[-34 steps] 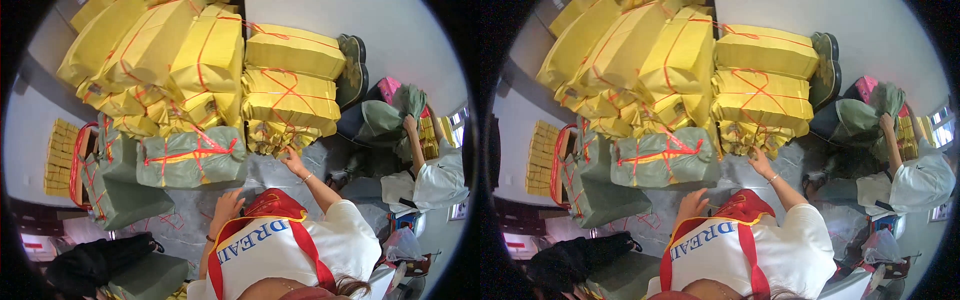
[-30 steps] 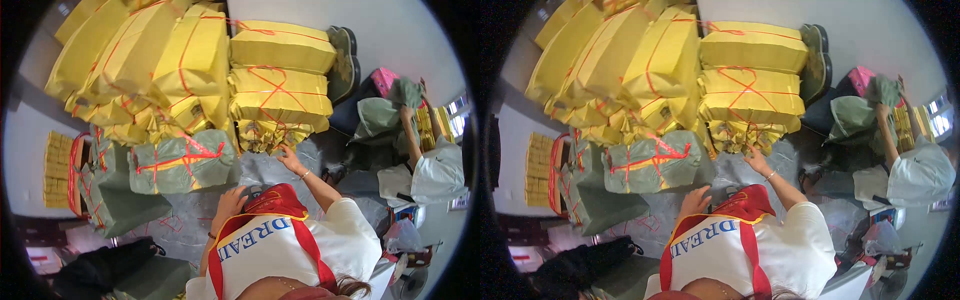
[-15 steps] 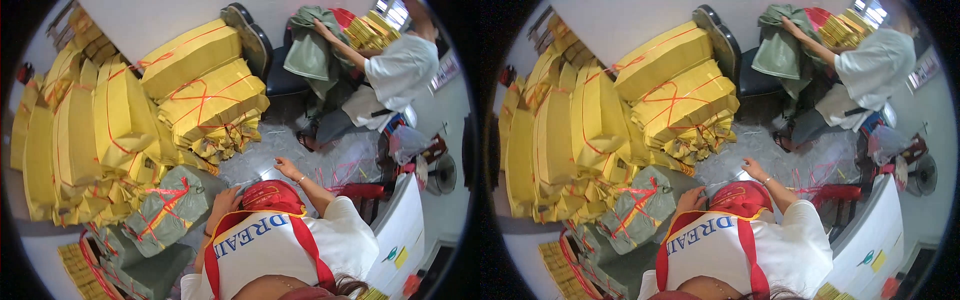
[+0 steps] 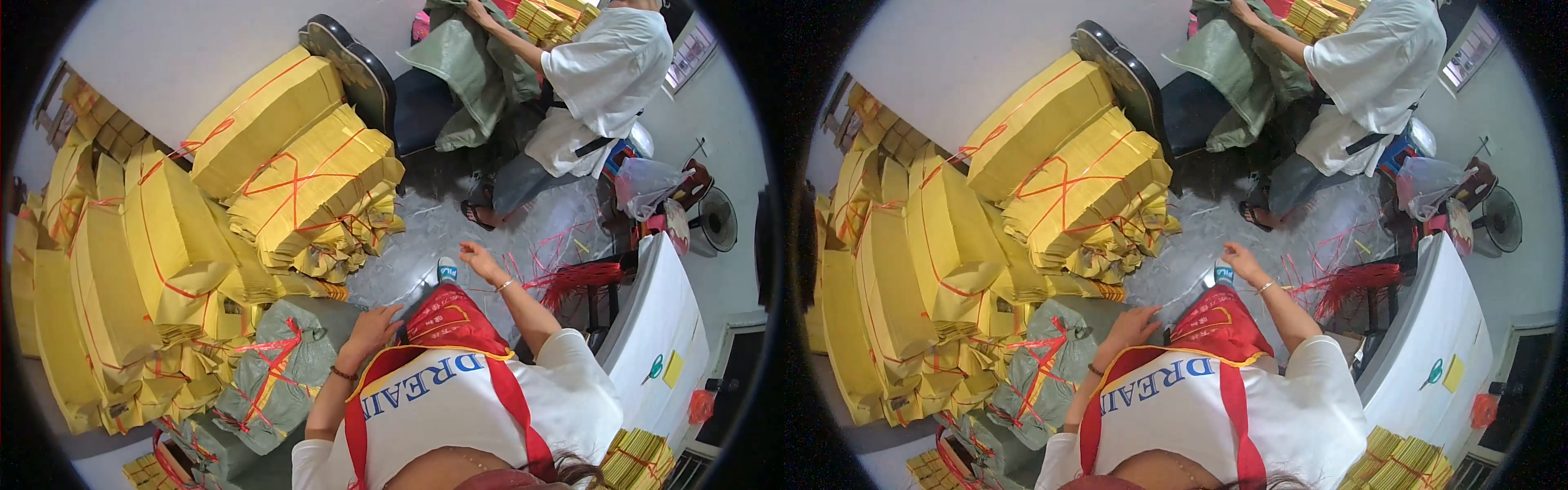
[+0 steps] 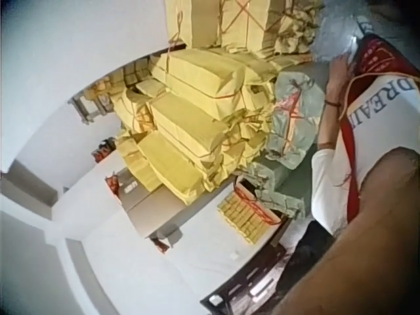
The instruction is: Bundling and tying stacks of yellow paper with red string.
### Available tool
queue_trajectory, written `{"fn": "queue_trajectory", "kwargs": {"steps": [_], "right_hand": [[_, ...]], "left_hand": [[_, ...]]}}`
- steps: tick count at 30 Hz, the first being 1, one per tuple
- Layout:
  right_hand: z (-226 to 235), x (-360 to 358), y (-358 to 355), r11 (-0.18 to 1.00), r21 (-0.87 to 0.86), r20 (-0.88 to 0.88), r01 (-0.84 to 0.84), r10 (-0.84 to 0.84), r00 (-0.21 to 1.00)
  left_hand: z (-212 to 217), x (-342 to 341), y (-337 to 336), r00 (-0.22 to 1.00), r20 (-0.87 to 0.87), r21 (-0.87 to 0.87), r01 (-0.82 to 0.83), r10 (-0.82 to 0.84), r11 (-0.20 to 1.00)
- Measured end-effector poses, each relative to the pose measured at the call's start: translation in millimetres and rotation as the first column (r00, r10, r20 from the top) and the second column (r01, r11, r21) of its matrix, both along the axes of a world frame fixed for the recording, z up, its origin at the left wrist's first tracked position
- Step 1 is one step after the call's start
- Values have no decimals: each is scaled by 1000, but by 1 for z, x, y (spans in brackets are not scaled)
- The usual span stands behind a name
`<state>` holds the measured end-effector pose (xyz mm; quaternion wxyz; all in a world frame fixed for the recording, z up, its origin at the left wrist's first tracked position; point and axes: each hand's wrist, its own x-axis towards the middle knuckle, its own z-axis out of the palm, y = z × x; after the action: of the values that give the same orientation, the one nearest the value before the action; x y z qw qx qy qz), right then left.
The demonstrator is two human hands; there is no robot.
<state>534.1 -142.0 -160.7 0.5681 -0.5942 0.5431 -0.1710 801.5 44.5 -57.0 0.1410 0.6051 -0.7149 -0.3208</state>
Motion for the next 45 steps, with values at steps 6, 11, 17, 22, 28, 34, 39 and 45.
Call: {"fn": "queue_trajectory", "kwargs": {"steps": [6, 11, 17, 22, 28, 34, 39, 45], "right_hand": [[36, -33, -98, 990, -106, 73, 94, -86, 994], [89, -58, -199, 971, -183, 218, 154, -113, 970], [109, -78, -272, 990, -117, 226, 81, -53, 973], [86, -101, -301, 972, -185, 172, 141, -110, 979], [67, -125, -306, 985, -76, 116, 157, -148, 982], [101, -100, -298, 938, -345, 55, -30, 52, 997], [129, -71, -319, 861, -490, -53, -136, 126, 991], [130, -1, -391, 859, -490, 47, -148, 195, 980]], "left_hand": [[30, -7, -129, 982, -98, -236, 132, -159, 963], [89, -46, -277, 971, -163, -370, 103, -174, 923], [112, -109, -413, 845, -534, -208, -101, -26, 973], [100, -146, -472, 663, -730, -106, -351, 167, 930], [131, -132, -569, 744, -664, -583, -578, 75, 572], [143, -122, -695, 855, -516, -483, -249, -43, 839], [95, -110, -764, 989, 0, -274, 141, -147, 951], [34, -69, -847, 938, 71, 129, 329, -339, 936]]}}
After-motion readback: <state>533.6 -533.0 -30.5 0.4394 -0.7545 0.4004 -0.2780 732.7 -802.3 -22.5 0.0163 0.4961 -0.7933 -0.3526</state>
